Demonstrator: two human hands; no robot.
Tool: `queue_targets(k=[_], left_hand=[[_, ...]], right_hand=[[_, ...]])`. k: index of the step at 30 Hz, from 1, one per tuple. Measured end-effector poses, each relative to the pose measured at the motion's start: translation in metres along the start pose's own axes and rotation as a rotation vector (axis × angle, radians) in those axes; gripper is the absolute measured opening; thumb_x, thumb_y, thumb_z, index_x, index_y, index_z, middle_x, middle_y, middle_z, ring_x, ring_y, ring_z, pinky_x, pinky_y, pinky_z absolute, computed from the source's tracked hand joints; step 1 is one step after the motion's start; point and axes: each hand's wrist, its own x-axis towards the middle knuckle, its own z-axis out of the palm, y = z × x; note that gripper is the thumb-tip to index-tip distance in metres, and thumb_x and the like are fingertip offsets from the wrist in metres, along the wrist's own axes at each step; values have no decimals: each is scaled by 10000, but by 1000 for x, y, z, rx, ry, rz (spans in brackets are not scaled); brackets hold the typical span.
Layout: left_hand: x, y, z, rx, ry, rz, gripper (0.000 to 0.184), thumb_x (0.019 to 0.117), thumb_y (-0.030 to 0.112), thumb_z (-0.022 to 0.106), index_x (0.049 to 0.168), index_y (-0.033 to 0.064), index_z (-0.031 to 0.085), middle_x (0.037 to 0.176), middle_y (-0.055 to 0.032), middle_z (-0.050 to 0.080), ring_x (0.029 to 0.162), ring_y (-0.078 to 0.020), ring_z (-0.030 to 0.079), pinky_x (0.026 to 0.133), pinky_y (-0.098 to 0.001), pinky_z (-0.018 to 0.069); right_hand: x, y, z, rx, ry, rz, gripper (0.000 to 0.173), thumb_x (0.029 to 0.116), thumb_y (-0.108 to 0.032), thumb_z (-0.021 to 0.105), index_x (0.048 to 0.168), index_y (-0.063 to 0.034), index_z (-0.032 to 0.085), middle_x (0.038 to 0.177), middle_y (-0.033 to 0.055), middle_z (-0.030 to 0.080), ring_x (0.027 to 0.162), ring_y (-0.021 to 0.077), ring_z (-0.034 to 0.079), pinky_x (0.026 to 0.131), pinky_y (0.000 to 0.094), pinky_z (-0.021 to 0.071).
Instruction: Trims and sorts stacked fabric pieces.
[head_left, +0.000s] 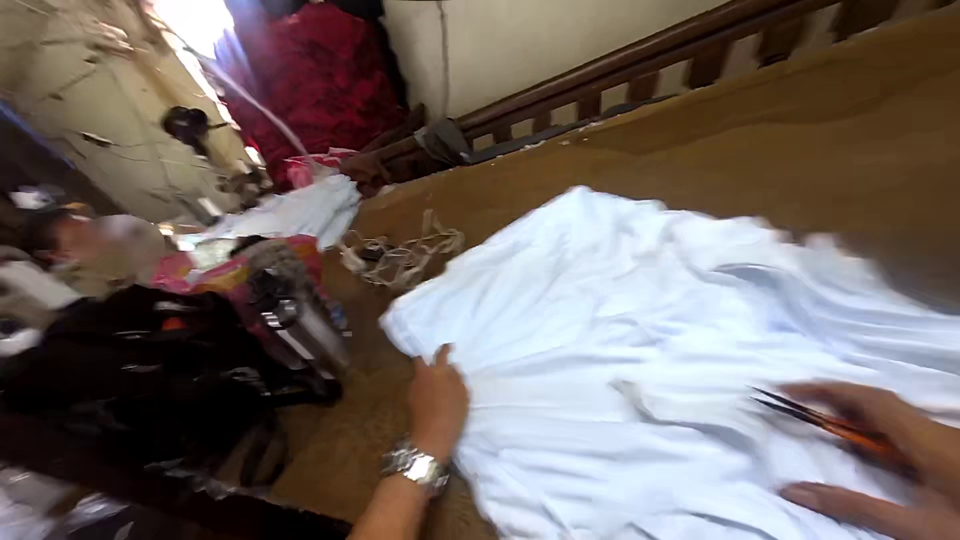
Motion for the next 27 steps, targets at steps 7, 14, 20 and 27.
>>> queue_targets(k=[7,14,20,27], left_hand=[[-52,-60,-11,-204,146,189,409,1005,190,579,1352,-20,626,1234,-348,635,1177,-540,596,990,-721,428],[-60,-82,-26,-146,113,210,497,940,299,658,1336,-1,632,1257,-379,581,1166,-580,553,932,-768,403],[-82,-46,-44,-132,142,431,612,927,250,622,1411,-107,509,1486,-405,388,1380,-577,381,1122,-695,307],[-80,-48,7,-81,12,586,760,966,666,390,1446,109,583,1524,-236,464,1396,-508,422,970,-798,343]], right_hand=[[11,85,-2,945,163,-1,335,1028,-385,482,1232,-167,633,666,-70,467,503,35,440,468,193,420],[-38,47,-37,718,411,167,66,955,-58,626,976,-94,679,704,-21,591,476,22,435,425,173,372],[-59,-2,-20,100,259,-78,394,805,-453,815,1056,-174,695,665,-71,535,533,52,455,483,258,395],[-7,-15,47,-392,195,-98,442,880,-462,714,1021,-44,672,716,105,637,697,320,667,595,517,505]])
